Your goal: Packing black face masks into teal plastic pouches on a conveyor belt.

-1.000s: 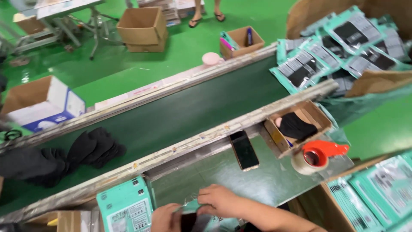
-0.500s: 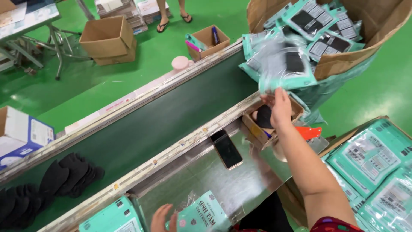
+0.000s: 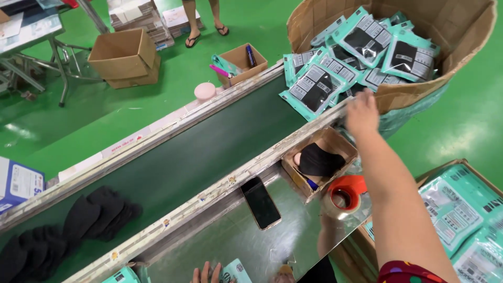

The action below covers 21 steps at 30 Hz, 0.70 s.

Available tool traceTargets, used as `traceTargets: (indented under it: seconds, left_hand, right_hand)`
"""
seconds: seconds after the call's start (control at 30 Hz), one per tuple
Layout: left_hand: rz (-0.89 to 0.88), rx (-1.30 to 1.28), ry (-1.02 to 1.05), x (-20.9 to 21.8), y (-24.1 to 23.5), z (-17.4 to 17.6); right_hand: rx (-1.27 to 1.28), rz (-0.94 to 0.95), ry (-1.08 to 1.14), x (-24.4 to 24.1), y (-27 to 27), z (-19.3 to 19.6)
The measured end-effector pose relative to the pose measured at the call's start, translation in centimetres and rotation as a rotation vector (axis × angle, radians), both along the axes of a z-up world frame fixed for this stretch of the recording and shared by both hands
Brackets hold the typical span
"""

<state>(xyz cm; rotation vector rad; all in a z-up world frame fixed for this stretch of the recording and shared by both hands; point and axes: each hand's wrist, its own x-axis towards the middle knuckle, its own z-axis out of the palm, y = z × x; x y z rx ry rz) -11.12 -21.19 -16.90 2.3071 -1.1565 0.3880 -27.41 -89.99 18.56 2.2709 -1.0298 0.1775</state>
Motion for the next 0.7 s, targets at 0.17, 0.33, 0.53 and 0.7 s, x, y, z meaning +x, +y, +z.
traceTargets:
  seconds: [0.17, 0.33, 0.53, 0.7]
  left_hand:
    - [0.218, 0.347, 0.093, -2.6, -0.3, 7.4]
    - [0.195, 0.088, 0.027, -4.2, -1.7, 12.6]
    - [0.203, 0.058, 0.121, -4.9, -1.9, 22.4]
    - [0.112, -0.193, 0.257, 1.6, -0.9, 28.6]
  right_hand:
    - [0.264, -0.226, 0.559, -4.8, -2.2, -4.8]
    - [0.27, -0.255, 0.456, -7.9, -1.4, -10.6]
    - [0.376, -0.005, 0.09, -2.5, 7.6, -1.7]
    - [1.641, 0.123, -0.965, 2.3, 26.4, -0.9]
